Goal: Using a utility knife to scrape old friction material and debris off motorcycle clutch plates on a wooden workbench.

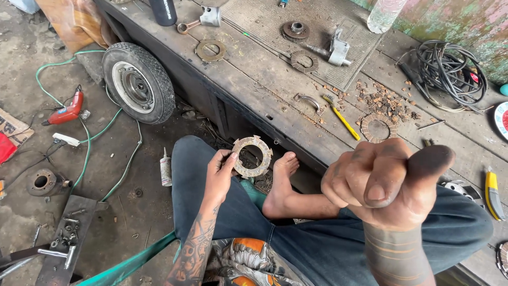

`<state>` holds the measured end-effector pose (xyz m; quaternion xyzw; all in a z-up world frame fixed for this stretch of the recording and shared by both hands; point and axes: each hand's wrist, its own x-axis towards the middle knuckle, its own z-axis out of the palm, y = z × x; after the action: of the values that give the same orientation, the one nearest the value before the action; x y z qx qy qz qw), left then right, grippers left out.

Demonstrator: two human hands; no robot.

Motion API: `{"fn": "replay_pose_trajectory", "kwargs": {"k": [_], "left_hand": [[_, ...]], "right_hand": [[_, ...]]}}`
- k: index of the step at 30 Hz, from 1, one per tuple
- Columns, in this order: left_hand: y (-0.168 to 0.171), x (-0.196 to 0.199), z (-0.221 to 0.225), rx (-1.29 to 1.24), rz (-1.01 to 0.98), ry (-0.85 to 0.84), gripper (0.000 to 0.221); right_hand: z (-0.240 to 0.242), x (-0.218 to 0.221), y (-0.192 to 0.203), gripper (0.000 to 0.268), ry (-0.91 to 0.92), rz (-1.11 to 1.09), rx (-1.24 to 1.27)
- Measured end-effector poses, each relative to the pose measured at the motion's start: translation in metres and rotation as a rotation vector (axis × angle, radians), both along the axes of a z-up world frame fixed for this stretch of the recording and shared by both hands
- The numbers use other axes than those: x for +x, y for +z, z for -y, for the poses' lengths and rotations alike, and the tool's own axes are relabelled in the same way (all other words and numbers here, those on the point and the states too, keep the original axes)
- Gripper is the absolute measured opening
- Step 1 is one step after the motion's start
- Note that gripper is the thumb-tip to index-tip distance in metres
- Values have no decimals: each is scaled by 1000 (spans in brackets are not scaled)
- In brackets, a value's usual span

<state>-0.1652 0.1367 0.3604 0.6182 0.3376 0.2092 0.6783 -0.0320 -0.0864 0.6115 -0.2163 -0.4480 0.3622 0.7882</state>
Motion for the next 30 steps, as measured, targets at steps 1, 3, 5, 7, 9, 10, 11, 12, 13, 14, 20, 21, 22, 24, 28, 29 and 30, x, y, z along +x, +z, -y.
{"fn": "replay_pose_trajectory", "kwargs": {"k": [1, 3, 5, 7, 9, 10, 11, 12, 13, 14, 20, 21, 22, 24, 28, 29, 30], "left_hand": [[-2, 1, 0, -9, -9, 8, 15], [-4, 3, 0, -13, -3, 0, 15], [-7, 6, 2, -15, 4, -7, 15], [-10, 10, 3, -46, -2, -31, 17], [-15, 15, 4, -72, -8, -42, 16], [-19, 18, 6, -99, -17, -50, 15], [-18, 17, 7, -102, -21, -70, 15], [-18, 18, 7, -65, -7, -65, 19], [-18, 20, 6, -29, 8, -61, 23], [-22, 22, 3, -31, 8, -74, 23], [-7, 60, -10, -150, 26, -201, 31], [-4, 71, -10, -163, 42, -229, 33], [0, 83, -12, -175, 61, -252, 34], [-12, 109, -13, -164, 75, -252, 34], [-27, 152, -14, -140, 37, -248, 38], [-39, 158, -15, -146, 47, -251, 38], [-51, 163, -17, -136, 19, -241, 38]], "right_hand": [[0, 1, 0, 53, 1, -10, 5], [-2, 6, 2, 51, -17, -16, -15], [-5, 9, 3, 49, -34, -22, -33], [-10, 11, 5, 49, -22, -71, -41], [-12, 24, -7, 56, -153, 71, -161], [-10, 29, -13, 72, -280, 209, -285], [-11, 54, -36, 72, -300, 204, -291], [-11, 81, -58, 53, -355, 197, -348], [-10, 107, -80, 35, -411, 190, -405], [-5, 132, -95, 35, -424, 189, -409], [35, 254, -234, 24, -999, 644, -1337], [40, 266, -261, 28, -942, 978, -1460], [40, 280, -287, 36, -863, 1324, -1556], [25, 262, -277, 43, -796, 1366, -1625], [11, 269, -306, 49, -783, 1429, -1644], [13, 274, -314, 49, -789, 1437, -1651], [14, 277, -323, 41, -816, 1462, -1643]]}}
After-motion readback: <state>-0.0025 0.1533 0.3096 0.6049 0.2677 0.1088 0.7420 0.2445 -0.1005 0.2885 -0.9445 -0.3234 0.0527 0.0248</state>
